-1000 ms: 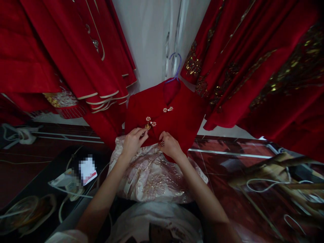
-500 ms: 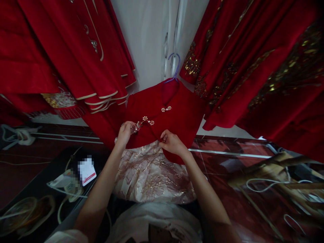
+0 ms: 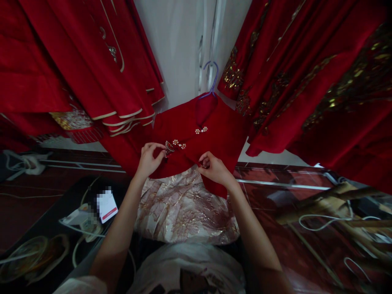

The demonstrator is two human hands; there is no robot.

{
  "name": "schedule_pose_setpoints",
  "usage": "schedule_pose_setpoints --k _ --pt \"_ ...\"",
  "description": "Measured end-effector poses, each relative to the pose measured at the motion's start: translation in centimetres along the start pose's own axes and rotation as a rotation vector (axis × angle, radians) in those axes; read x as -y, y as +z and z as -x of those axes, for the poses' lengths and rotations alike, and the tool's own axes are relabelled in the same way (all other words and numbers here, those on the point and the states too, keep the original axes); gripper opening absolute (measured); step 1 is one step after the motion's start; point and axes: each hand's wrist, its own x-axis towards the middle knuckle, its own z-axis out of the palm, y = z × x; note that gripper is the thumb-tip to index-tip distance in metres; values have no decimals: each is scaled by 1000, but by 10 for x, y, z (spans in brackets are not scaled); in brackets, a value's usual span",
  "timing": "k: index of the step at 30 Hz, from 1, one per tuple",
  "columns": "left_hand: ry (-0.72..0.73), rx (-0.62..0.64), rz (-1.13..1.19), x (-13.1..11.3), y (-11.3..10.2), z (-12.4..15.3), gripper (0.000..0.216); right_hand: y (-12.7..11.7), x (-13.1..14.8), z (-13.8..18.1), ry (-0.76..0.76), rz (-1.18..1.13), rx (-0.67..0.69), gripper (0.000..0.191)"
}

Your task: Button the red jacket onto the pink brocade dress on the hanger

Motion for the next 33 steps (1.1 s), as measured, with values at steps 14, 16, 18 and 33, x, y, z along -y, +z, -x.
schedule_pose_setpoints --k 14,16,18,33 --pt "18 167 233 -25 33 49 17 -11 5 5 109 -106 54 27" --pt "12 150 230 -31 42 55 18 1 6 1 79 -184 -12 30" --pt "1 131 209 -35 51 59 20 18 3 -3 41 -270 -92 30" --pt "19 26 -54 -33 67 54 9 60 -1 -7 -21 -237 -182 14"
